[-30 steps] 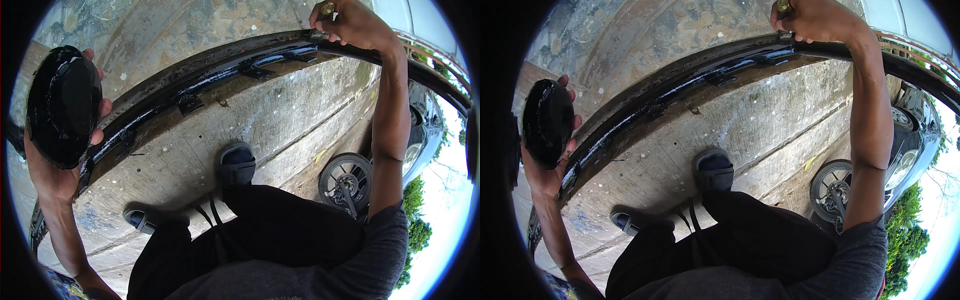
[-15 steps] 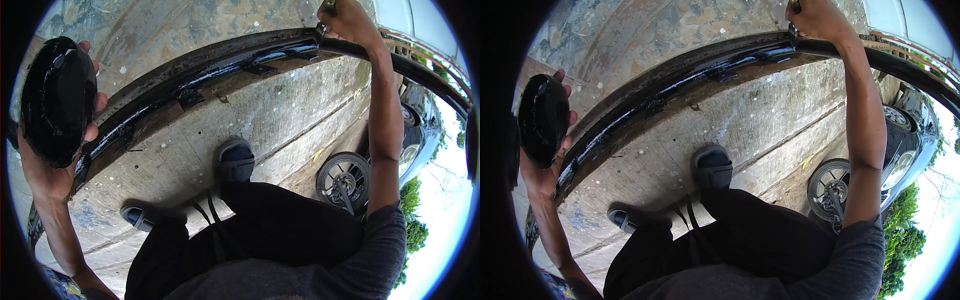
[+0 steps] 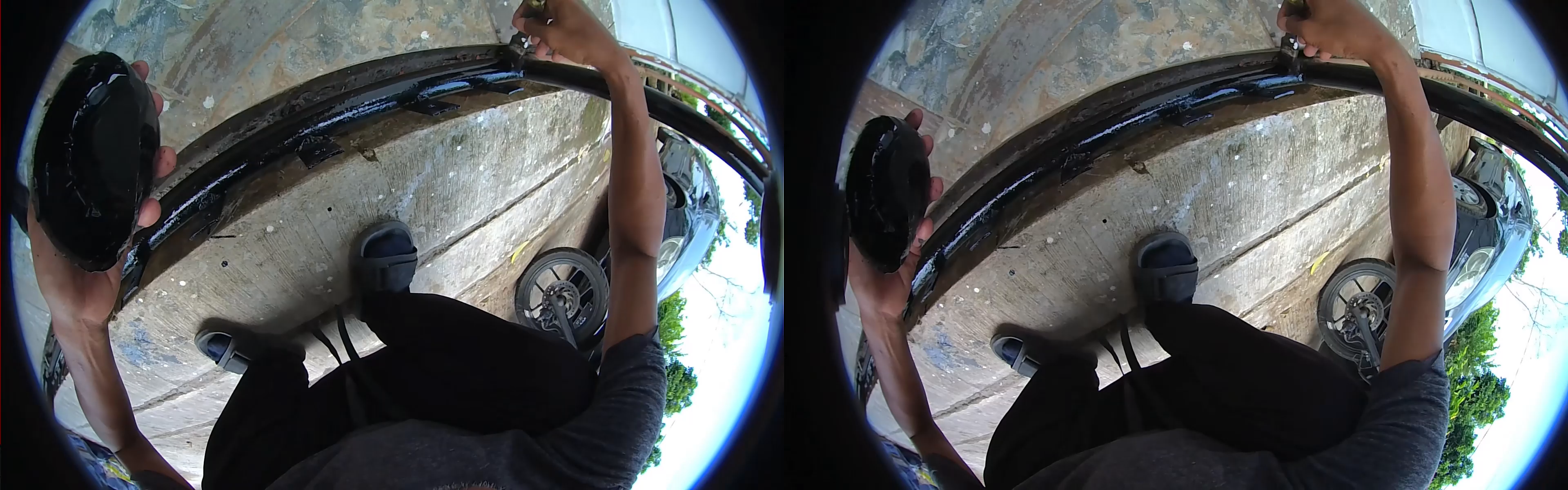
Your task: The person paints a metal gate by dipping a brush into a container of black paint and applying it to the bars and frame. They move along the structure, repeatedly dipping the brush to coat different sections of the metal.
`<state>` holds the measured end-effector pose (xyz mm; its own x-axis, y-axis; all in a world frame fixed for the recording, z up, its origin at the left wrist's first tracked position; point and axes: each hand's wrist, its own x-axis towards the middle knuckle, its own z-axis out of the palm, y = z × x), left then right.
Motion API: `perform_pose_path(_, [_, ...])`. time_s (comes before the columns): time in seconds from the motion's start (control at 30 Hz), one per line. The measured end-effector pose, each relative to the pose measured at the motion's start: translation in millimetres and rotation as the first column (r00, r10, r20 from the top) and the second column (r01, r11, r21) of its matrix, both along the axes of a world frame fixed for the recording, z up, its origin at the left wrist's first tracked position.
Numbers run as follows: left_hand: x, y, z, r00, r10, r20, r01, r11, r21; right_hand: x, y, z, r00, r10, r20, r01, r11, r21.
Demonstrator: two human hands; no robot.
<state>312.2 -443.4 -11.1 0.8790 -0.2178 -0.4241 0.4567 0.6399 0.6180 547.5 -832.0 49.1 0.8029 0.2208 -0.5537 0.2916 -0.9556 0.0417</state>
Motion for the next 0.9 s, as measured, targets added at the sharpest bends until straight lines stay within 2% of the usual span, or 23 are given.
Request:
perform_pose_path(0.03, [-1, -3, 1, 1.0, 0.002, -0.006, -0.002, 1.0, -0.014, 3, -9, -5, 0.983, 0.169, 0.074, -0.162, 0.983, -0.091])
perform_pose_path(0.1, [-7, -10, 1, 1.0, 0.007, -0.011, -0.007, 0.999, -0.051, 19, -37, -20, 0.847, 0.502, 0.176, -0.44, 0.847, -0.297])
perform_pose_path(0.13, [-11, -14, 2, 1.0, 0.009, -0.01, -0.01, 0.997, -0.072, 20, -34, -19, 0.785, 0.616, 0.07, -0.533, 0.728, -0.431])
perform_pose_path(0.23, [-17, -28, 8, 0.988, 0.055, -0.142, -0.06, 0.998, -0.029, 0, -27, -3, 0.802, 0.455, 0.388, -0.335, 0.879, -0.338])
perform_pose_path(0.27, [-19, -34, 6, 0.988, 0.075, -0.131, -0.077, 0.997, -0.013, -16, -17, 7, 0.801, 0.355, 0.482, -0.333, 0.933, -0.135])
perform_pose_path(0.3, [-19, -38, 3, 0.991, 0.061, -0.121, -0.066, 0.997, -0.04, -40, 0, 21, 0.8, 0.236, 0.551, -0.337, 0.938, 0.087])
perform_pose_path(0.33, [-17, -44, 4, 0.983, 0.086, -0.163, -0.087, 0.996, 0.003, -49, 2, 33, 0.879, 0.108, 0.464, -0.272, 0.913, 0.304])
perform_pose_path(0.37, [-16, -49, 6, 0.972, 0.116, -0.205, -0.108, 0.993, 0.051, -58, 4, 44, 0.939, -0.016, 0.344, -0.174, 0.84, 0.515])
perform_pose_path(0.4, [-15, -51, 6, 0.977, 0.096, -0.191, -0.096, 0.995, 0.012, -66, 6, 56, 0.971, -0.118, 0.209, -0.059, 0.729, 0.682])
perform_pose_path(0.43, [-14, -51, 4, 0.982, 0.074, -0.172, -0.081, 0.996, -0.032, -88, 20, 68, 0.963, -0.118, 0.241, -0.101, 0.673, 0.733])
perform_pose_path(0.47, [-13, -49, 1, 0.993, 0.022, -0.116, -0.028, 0.998, -0.049, -105, 29, 78, 0.975, -0.043, 0.217, -0.158, 0.55, 0.82])
perform_pose_path(0.53, [-10, -52, 4, 0.997, 0.024, -0.077, -0.027, 0.999, -0.045, -146, 56, 95, 0.975, -0.049, 0.215, -0.17, 0.456, 0.874])
perform_pose_path(0.63, [-9, -60, 18, 0.998, 0.044, -0.036, -0.045, 0.999, -0.005, -172, 77, 89, 0.965, 0.038, 0.259, -0.258, 0.314, 0.914])
perform_pose_path(0.77, [-11, -67, 30, 0.997, 0.078, -0.018, -0.075, 0.991, 0.113, -177, 99, 89, 0.895, 0.216, 0.389, -0.445, 0.393, 0.804])
perform_pose_path(0.83, [-13, -68, 33, 0.996, 0.089, -0.015, -0.087, 0.99, 0.113, -174, 105, 80, 0.821, 0.273, 0.502, -0.571, 0.366, 0.735])
perform_pose_path(0.9, [-14, -69, 36, 0.996, 0.092, 0.0, -0.092, 0.992, 0.082, -177, 108, 76, 0.849, 0.265, 0.458, -0.528, 0.378, 0.76])
